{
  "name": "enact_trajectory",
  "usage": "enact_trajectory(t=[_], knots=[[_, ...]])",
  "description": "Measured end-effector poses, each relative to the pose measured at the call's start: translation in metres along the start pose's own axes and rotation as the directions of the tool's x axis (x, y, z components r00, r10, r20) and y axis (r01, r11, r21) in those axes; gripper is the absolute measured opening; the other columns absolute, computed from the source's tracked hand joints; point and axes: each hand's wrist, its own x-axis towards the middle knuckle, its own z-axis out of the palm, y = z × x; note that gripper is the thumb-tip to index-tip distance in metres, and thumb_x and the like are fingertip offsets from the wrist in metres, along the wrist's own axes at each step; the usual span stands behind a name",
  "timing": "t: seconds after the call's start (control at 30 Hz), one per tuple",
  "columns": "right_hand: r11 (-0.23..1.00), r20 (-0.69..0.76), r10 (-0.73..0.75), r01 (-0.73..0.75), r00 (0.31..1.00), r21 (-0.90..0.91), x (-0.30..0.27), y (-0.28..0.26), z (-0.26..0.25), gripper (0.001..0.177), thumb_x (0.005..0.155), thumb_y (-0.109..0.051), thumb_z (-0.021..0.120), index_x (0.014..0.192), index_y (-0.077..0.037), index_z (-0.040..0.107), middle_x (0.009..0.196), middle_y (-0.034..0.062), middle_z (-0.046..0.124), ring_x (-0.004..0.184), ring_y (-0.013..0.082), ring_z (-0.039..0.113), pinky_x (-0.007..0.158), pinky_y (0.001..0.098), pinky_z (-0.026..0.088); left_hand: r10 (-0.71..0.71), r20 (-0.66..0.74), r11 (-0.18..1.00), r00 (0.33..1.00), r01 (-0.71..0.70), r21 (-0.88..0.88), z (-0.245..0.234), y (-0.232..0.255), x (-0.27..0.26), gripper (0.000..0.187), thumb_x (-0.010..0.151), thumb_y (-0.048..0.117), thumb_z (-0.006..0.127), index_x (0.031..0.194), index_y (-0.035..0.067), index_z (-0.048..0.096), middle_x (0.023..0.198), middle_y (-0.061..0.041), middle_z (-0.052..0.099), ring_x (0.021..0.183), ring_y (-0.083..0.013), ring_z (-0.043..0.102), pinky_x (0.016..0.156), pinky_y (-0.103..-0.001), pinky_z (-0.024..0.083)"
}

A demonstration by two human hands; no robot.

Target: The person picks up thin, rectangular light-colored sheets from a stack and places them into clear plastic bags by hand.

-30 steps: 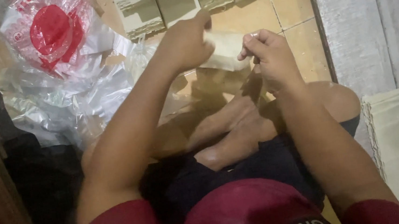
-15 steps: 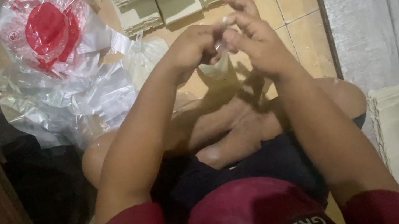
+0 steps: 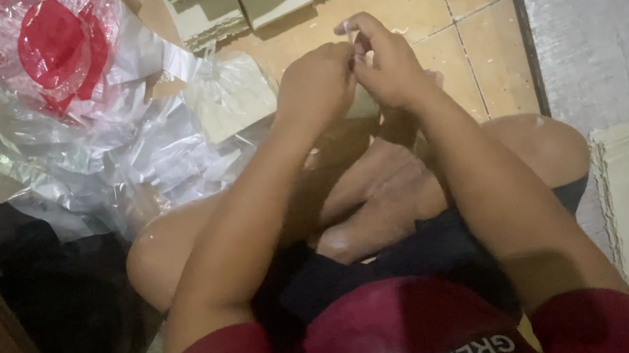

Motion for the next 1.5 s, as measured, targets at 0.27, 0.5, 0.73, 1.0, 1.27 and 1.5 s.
enact_trajectory(t=[0.27, 0.5, 0.73, 1.0, 1.27, 1.5], knots=[[0.886, -0.192, -0.342, 0.248, 0.92, -0.392, 0.001, 0.033, 0.017, 0.007, 0.093, -0.008, 0.055, 0.1, -0.007, 0.058, 0.09, 0.009, 0.062, 0.08, 0.0307, 0.054, 0.08, 0.0458, 0.04, -0.011, 0.079, 0.985, 0.997, -0.003, 0.175, 0.013, -0.013, 0.032, 0.031, 0.093, 0.017, 0.042, 0.103, 0.006, 0.069, 0.094, -0.015, 0.073, 0.08, -0.0357, 0.069, 0.064, -0.048, 0.052], [0.77, -0.212, -0.585, 0.454, 0.783, -0.448, 0.003, 0.051, 0.013, 0.017, 0.102, -0.026, 0.071, 0.106, -0.009, 0.073, 0.089, 0.007, 0.063, 0.087, 0.0296, 0.064, 0.078, 0.0393, 0.047, -0.107, 0.051, 0.828, 0.993, 0.117, -0.549, 0.012, -0.04, 0.034, 0.027, 0.094, 0.022, 0.056, 0.088, 0.007, 0.077, 0.078, -0.012, 0.071, 0.079, -0.0274, 0.072, 0.073, -0.039, 0.053], [0.812, -0.295, -0.554, 0.427, 0.778, -0.399, 0.008, 0.053, 0.024, 0.016, 0.104, -0.019, 0.07, 0.095, -0.008, 0.077, 0.079, 0.0055, 0.064, 0.075, 0.0266, 0.064, 0.07, 0.0354, 0.049, -0.248, 0.085, 0.508, 0.965, 0.205, -0.836, -0.008, -0.026, 0.015, 0.018, 0.092, 0.008, 0.069, 0.091, -0.01, 0.073, 0.067, -0.015, 0.073, 0.055, -0.0131, 0.074, 0.057, -0.023, 0.063], [0.81, -0.401, -0.205, -0.076, 0.893, -0.582, 0.036, 0.022, -0.015, 0.032, 0.086, 0.014, 0.059, 0.117, 0.004, 0.058, 0.103, 0.0176, 0.055, 0.09, 0.0393, 0.068, 0.08, 0.0471, 0.056, -0.154, -0.118, 0.984, 0.981, 0.163, 0.073, 0.017, -0.052, 0.001, 0.068, 0.078, 0.038, 0.09, 0.128, 0.002, 0.06, 0.118, -0.024, 0.06, 0.102, -0.0442, 0.072, 0.089, -0.055, 0.059], [0.885, -0.126, -0.235, 0.158, 0.964, -0.438, 0.039, 0.055, 0.055, 0.044, 0.114, -0.03, 0.038, 0.126, 0.001, 0.066, 0.125, 0.0252, 0.061, 0.122, 0.0449, 0.057, 0.107, 0.0506, 0.044, -0.116, -0.13, 0.993, 0.985, 0.119, 0.02, 0.038, -0.032, 0.0, 0.056, 0.111, 0.007, 0.033, 0.165, 0.017, 0.023, 0.164, -0.022, 0.035, 0.156, -0.0377, 0.026, 0.125, -0.05, 0.022], [0.889, -0.092, -0.045, -0.002, 0.995, -0.457, 0.068, 0.077, 0.066, 0.059, 0.113, -0.052, 0.02, 0.107, -0.016, 0.067, 0.099, 0.0067, 0.056, 0.103, 0.0284, 0.055, 0.095, 0.0406, 0.043, -0.069, -0.27, 0.989, 0.96, 0.1, 0.105, 0.118, -0.118, 0.074, 0.093, 0.073, 0.076, 0.076, 0.142, 0.02, 0.048, 0.13, -0.006, 0.054, 0.13, -0.0248, 0.05, 0.106, -0.042, 0.042]])
